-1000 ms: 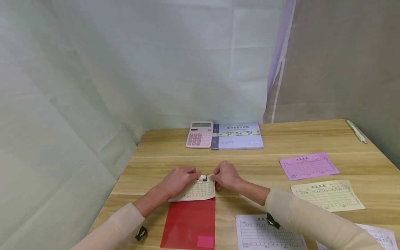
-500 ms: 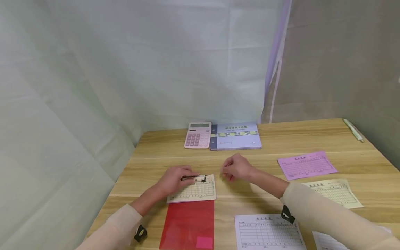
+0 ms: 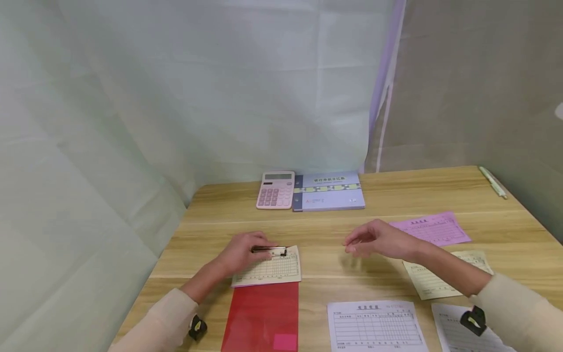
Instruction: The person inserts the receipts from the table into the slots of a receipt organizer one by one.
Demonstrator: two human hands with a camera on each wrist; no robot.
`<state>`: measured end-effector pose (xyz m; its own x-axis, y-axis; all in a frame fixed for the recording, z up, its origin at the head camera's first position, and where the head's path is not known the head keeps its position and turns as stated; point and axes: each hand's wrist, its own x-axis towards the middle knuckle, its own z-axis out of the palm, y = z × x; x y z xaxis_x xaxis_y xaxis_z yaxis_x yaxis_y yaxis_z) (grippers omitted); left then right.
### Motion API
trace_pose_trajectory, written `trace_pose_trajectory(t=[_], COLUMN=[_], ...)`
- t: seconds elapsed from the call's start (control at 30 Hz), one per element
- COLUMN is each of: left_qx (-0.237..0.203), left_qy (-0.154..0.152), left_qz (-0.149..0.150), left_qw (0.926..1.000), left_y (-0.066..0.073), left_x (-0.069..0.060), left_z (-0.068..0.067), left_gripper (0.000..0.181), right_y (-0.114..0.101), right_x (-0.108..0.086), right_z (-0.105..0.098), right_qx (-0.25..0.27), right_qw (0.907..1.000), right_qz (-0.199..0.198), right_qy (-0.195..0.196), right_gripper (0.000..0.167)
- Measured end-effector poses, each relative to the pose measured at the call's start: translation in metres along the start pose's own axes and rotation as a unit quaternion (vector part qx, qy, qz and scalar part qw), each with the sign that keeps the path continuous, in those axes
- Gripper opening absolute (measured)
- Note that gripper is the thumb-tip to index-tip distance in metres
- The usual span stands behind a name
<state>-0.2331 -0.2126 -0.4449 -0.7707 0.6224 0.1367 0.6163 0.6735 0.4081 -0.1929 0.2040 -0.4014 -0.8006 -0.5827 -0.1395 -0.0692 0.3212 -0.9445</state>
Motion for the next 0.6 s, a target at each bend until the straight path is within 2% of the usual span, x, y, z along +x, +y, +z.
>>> trace_pose_trajectory(t=[0.13, 0.23, 0.47, 0.6], left_qx=[-0.024, -0.039, -0.043, -0.042], left_qy=[-0.006, -0.005, -0.006, -0.009], left_qz=[-0.011, -0.004, 0.005, 0.001], left_qw=[0.9996, 0.9992, 0.9991, 0.9991], left_y=[-0.001, -0.003, -0.006, -0.006], left_x=[0.0, 0.001, 0.002, 0.003], left_z=[-0.002, -0.003, -0.001, 0.0], left_gripper=[0.032, 0.03, 0.03, 0.03], right_y=[0.009, 0.017, 0.035, 0.044], right_x=[-0.025, -0.042, -0.071, -0.082], right_z=[-0.002, -0.001, 0.005, 0.008], right_qx=[-0.016, -0.037, -0.069, -0.109], right_qw=[0.9993, 0.9975, 0.9948, 0.9886], right_qz=[-0.021, -0.047, -0.068, -0.103], right_qy=[-0.028, -0.039, -0.03, -0.018], right_gripper=[0.029, 0.026, 0.025, 0.033])
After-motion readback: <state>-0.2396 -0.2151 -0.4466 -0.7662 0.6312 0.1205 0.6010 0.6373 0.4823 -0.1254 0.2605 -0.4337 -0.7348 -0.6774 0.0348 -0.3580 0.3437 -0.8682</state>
